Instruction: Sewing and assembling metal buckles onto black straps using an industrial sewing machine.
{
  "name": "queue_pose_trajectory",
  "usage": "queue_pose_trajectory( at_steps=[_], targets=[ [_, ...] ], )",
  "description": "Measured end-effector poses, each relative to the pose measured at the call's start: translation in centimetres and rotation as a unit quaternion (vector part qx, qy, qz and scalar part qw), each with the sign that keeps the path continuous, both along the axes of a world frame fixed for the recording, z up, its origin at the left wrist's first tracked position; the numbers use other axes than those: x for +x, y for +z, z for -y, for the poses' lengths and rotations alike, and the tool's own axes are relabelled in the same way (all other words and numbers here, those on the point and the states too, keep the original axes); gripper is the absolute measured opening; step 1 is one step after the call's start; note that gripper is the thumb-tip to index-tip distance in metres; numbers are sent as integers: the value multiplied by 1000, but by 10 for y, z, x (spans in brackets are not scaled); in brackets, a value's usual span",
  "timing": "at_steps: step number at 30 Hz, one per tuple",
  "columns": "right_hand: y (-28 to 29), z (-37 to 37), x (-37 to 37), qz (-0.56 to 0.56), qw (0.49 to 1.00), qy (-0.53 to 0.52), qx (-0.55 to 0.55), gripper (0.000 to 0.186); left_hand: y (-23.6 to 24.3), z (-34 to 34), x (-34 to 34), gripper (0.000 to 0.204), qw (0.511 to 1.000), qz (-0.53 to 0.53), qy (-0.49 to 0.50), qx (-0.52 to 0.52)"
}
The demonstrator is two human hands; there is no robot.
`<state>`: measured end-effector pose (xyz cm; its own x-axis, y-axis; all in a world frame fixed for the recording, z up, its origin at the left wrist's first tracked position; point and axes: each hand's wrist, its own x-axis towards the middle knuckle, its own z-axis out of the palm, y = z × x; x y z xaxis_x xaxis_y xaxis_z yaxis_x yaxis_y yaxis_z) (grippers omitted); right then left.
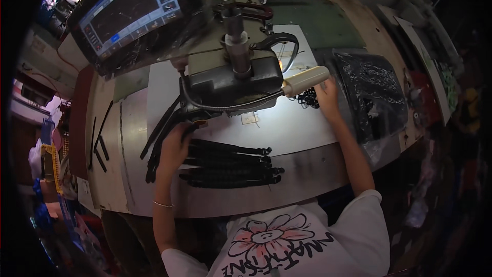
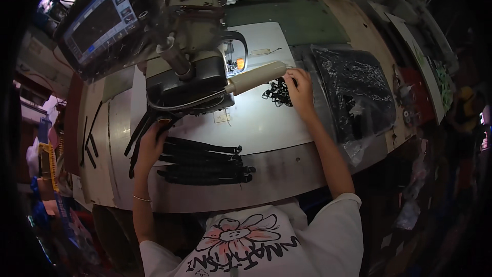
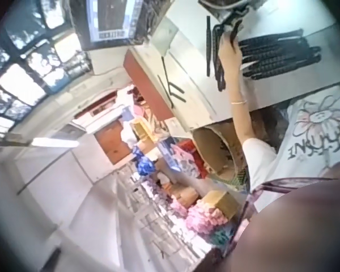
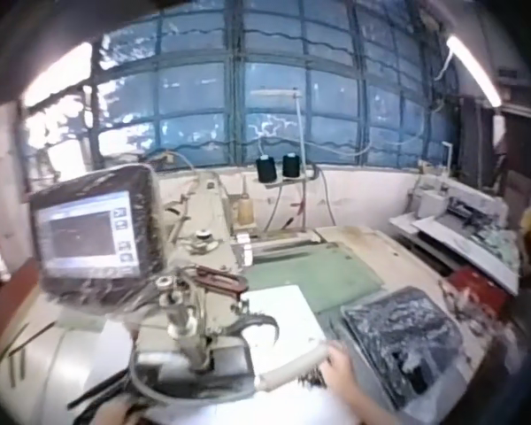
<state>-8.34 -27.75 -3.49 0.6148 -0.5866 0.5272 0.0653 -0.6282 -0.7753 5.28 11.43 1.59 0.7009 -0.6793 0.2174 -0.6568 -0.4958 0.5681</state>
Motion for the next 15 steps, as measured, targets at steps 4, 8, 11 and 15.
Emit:
queue_pose_trajectory(
  at_steps=[4, 8, 11, 15],
  targets=[
    [24, -12, -9, -65, 976, 99, -180, 14, -13, 12, -7, 27, 996, 45, -16, 69],
    [29, -20, -7, -127, 949, 124, -259, 18, -16, 2, -20, 27, 999, 15, -19, 46],
    [26, -16, 0, -186, 939, 169, -233, 16, -10, 1, -22, 27, 999, -3, -10, 42],
    [27, -18, 4, -179, 944, 154, -230, 12, -5, 17, -21, 26, 990, 122, -43, 57]
  ],
)
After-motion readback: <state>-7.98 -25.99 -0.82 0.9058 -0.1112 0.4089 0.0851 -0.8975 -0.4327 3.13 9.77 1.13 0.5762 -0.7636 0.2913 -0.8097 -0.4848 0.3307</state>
